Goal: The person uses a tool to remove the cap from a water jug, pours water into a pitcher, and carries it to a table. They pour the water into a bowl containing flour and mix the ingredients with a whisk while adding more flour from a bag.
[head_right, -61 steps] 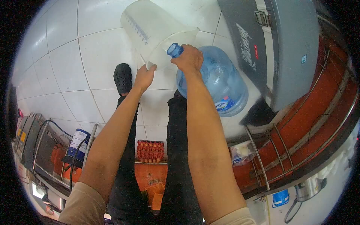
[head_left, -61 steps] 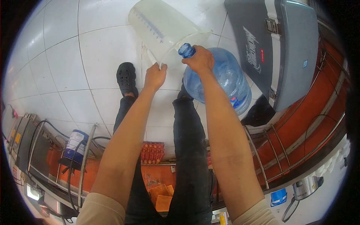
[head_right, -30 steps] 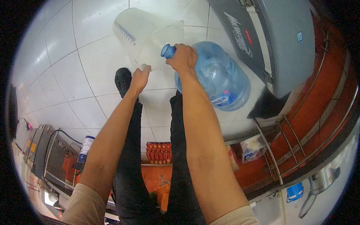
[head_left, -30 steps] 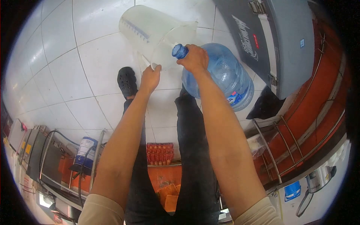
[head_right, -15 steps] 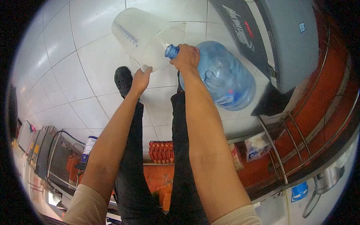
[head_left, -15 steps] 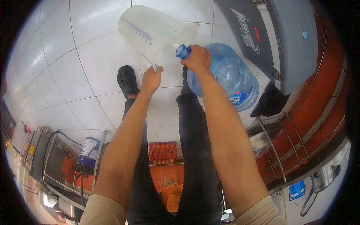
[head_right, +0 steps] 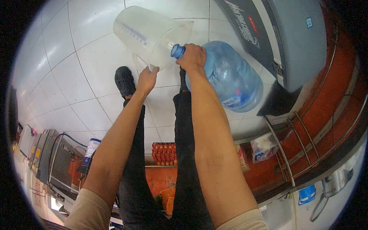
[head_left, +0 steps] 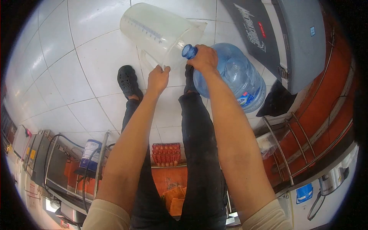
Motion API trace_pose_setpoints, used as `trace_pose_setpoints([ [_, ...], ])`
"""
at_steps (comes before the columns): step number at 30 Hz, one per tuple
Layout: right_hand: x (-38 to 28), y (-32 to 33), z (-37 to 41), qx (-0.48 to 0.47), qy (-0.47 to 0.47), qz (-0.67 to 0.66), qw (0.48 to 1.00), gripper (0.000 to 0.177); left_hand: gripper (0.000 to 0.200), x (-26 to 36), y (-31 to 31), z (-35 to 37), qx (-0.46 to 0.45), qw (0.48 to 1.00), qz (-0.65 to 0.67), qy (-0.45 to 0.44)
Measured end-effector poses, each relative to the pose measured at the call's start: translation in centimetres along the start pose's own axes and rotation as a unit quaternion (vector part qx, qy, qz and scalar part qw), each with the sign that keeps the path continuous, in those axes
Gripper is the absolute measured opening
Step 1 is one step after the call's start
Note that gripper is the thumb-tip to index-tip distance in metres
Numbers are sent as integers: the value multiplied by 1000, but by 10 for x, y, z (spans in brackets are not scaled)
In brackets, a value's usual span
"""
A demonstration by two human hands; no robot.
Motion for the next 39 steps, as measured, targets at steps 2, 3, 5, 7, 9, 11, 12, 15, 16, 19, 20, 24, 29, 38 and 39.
trace_pose_setpoints([
  [2, 2, -1, 1, 8, 3, -5, 1000, 42, 47, 3, -3, 3, -11, 1000, 1, 5],
  [3, 2, 0, 1, 18, 7, -10, 1000, 42, 47, 0, -7, 2, -11, 1000, 1, 5],
  [5, 3, 0, 2, 13, 12, -10, 1000, 43, 46, -7, -17, 0, -8, 1000, 6, -10],
  [7, 7, 1, 9, 8, 17, -10, 1000, 44, 46, -4, -20, 11, -9, 1000, 27, 6],
  [9, 11, 11, 28, 43, 49, -43, 997, 46, 47, 2, -16, 29, -7, 999, 46, 20],
  [11, 18, 21, 55, 85, 79, -60, 991, 46, 47, 14, -7, 53, -15, 998, 53, 18],
  [12, 21, 30, 71, 125, 106, -75, 984, 46, 47, 13, -6, 59, -13, 998, 53, 14],
  [15, 41, 53, 121, 123, 108, -96, 982, 43, 46, 1, -19, 75, -78, 994, 43, 67],
  [16, 49, 57, 141, 125, 102, -97, 982, 43, 45, 6, -21, 84, -93, 994, 35, 40],
  [19, 79, 71, 199, 200, 90, -146, 964, 47, 46, 25, -25, 122, -130, 991, 9, 17],
  [20, 91, 76, 218, 226, 69, -171, 957, 47, 46, 31, -28, 134, -151, 988, -4, 25],
  [24, 133, 84, 271, 287, -17, -236, 928, 46, 46, 39, -47, 182, -168, 985, -21, -23],
  [29, 174, 81, 313, 340, -74, -288, 892, 43, 46, 76, -78, 239, -218, 976, 14, 8],
  [38, 262, 43, 397, 481, -219, -447, 722, 42, 48, 77, -40, 198, -205, 979, 2, 7],
  [39, 276, 30, 411, 457, -283, -514, 668, 41, 48, 75, -29, 191, -206, 979, 5, 1],
])
Point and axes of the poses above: each hand's wrist, its own z-axis away from the middle knuckle, its own y-axis out of the back of the hand, x = y × z, the point moved 6 cm from there along -z, towards the middle knuckle, and after that the axes turned 7 degrees about y, right-handed, at the moved point
